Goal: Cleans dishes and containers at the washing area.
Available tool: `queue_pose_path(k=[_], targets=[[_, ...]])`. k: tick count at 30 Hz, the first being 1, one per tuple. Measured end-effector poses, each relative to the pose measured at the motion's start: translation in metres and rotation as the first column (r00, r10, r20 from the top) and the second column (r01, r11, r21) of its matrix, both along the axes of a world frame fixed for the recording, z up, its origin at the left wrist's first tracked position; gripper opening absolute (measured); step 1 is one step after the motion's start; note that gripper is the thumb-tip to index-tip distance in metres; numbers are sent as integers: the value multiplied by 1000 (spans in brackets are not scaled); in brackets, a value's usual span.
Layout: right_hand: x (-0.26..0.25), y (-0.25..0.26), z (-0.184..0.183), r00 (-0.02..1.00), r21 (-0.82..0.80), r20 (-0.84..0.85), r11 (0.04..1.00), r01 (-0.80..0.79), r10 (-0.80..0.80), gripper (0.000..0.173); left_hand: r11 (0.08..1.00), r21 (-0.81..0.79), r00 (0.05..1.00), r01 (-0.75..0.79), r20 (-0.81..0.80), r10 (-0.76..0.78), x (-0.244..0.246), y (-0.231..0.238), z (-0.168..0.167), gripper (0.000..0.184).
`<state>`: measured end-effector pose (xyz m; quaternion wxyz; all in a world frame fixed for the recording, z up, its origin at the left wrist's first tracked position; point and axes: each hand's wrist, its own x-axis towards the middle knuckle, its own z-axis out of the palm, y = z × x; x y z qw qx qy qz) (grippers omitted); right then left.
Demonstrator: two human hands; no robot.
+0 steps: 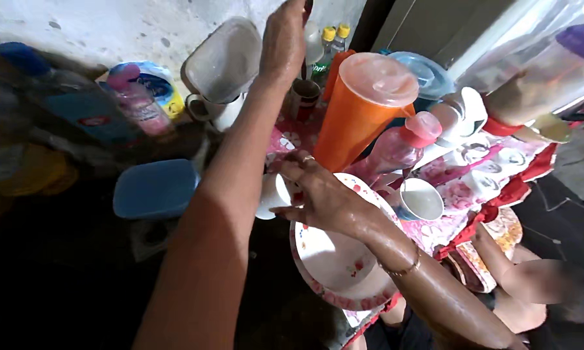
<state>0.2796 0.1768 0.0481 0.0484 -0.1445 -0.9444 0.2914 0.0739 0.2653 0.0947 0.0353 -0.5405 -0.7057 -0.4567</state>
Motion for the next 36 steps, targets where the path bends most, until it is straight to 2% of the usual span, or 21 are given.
queue_pose_path(k=[3,7,11,13,17,19,23,25,27,28,30,32,35,36], targets=[[19,0,-2,992,24,-121,999,26,-23,54,994,-79,997,72,-10,-73,0,27,-25,37],[27,4,-5,972,77,-228,995,69,-50,56,964,-249,996,91,5,-93,-3,43,-36,35],[21,6,-4,973,46,-205,992,119,-107,60,915,-404,998,-12,-63,-15,-6,51,-39,42],[19,6,-5,973,29,-195,991,130,-122,62,899,-433,995,-63,-93,25,-7,50,-46,49],[17,10,-5,968,1,-210,990,140,-137,61,902,-420,989,-97,-138,42,-15,35,-62,44],[18,15,-4,954,24,-271,989,143,-131,63,924,-372,992,-91,-116,52,-18,27,-74,43],[26,26,7,932,52,-328,983,177,-151,64,974,-210,994,-87,42,98,-13,14,-103,68],[32,32,17,924,58,-341,977,207,-175,67,987,-119,988,-112,91,123,-11,14,-126,74],[36,40,26,910,67,-372,973,221,-181,69,984,-118,971,-130,184,150,-12,16,-147,66],[37,44,31,903,77,-391,972,224,-177,71,973,-196,959,-123,229,167,-13,19,-153,58],[38,52,44,886,126,-429,960,251,-175,72,949,-308,944,-62,292,157,-15,23,-160,47],[34,55,59,868,190,-457,932,308,-193,71,950,-313,921,5,371,117,-12,20,-163,43],[11,68,73,830,258,-517,886,384,-210,63,941,-338,907,9,398,134,-3,9,-156,41],[-2,78,72,805,300,-570,870,391,-165,56,925,-379,929,-9,338,147,-4,10,-155,42]])
